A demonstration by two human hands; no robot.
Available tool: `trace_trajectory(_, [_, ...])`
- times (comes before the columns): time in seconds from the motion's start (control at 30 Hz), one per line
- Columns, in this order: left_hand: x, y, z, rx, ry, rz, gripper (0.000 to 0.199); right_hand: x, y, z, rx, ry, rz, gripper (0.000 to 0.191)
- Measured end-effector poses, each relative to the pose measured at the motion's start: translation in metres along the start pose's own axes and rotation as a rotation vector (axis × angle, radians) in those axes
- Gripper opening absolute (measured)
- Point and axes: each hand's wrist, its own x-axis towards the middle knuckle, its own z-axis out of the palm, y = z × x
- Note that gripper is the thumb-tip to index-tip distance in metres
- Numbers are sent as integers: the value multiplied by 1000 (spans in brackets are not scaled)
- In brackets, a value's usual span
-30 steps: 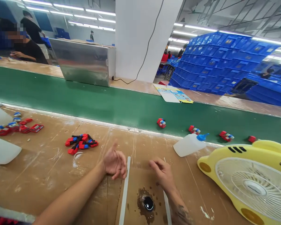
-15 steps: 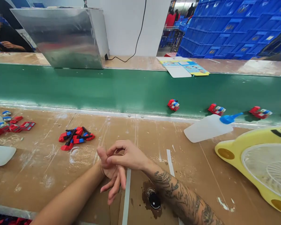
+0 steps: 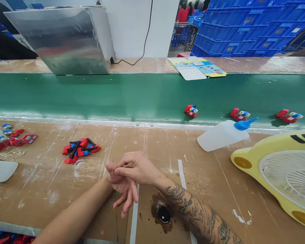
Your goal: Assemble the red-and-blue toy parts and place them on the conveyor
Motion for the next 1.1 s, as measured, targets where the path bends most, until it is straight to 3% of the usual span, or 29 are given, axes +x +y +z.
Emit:
trace_trajectory(0.17, [2,0,-6,-23,-203,48,127,1,2,2,5,17,9,13])
trace_trajectory(0.37, [-1,-1,-11,-120,-80,-66,115,0,-3,2,17,35,52,11])
trace_trajectory(0.43, [0,-1,-13,-148,-165,-33,116,0,-5,2,14,52,74,9])
trace_trajectory(0.53, [4,-2,-16,-158,-382,94,120,0,-7,2,13,67,96,9])
trace_trajectory(0.6, [5,-2,-18,-114,-451,158,123,0,-8,1,-11,87,107,9])
trace_trajectory(0.8, [2,0,-19,39,-207,171,135,0,-5,3,-46,123,145,5])
trace_trajectory(1.1, [2,6,-17,46,-69,26,146,2,6,6,120,121,145,1])
